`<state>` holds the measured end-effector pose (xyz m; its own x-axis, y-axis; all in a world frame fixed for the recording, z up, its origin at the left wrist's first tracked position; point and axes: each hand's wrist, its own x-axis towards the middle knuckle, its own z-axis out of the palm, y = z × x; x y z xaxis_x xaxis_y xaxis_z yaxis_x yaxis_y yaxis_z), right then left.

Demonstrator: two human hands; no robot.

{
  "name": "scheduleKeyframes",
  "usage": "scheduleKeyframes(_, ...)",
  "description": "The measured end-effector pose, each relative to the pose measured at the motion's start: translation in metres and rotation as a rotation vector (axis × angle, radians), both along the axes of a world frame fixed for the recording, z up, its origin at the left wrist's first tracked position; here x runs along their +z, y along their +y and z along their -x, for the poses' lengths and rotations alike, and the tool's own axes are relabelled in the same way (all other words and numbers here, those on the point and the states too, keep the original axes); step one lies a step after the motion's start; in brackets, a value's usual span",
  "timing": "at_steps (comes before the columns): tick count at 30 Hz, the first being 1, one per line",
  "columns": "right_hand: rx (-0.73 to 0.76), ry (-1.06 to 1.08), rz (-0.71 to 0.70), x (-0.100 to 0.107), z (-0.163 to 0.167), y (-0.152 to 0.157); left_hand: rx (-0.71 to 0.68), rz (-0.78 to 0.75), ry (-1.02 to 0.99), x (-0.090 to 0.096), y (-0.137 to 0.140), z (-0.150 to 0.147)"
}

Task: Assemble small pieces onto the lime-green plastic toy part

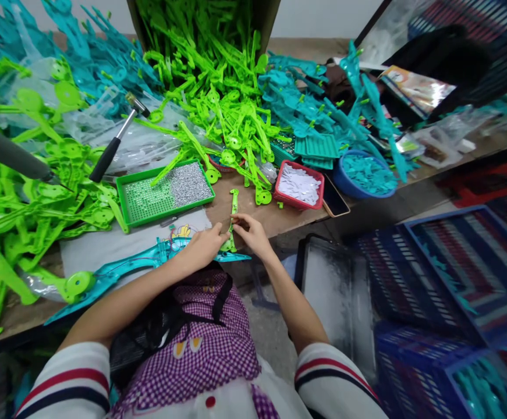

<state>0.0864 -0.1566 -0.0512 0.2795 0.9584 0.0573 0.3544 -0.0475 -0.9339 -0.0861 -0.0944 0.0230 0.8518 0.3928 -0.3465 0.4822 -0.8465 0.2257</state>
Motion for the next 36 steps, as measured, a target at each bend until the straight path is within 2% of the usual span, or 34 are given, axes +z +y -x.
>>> scheduleKeyframes(10,-0.025,0.019,0.044,0.001,0.002,0.007,-0.027,-0.026,-0.012,-0.002,0.001,0.001)
scheduleKeyframes(22,-0.012,-0.073,0.147,0.004,0.002,0.015,-0.061,-0.051,-0.01,0.001,0.0,-0.001)
scheduleKeyframes(28,-0.018,-0.151,0.12,0.007,0.006,0.013,-0.004,-0.149,-0.072,0.005,-0.005,0.019)
scheduleKeyframes(36,0.011,-0.228,0.159,0.015,0.01,0.01,-0.047,-0.141,-0.161,-0.003,-0.005,0.034)
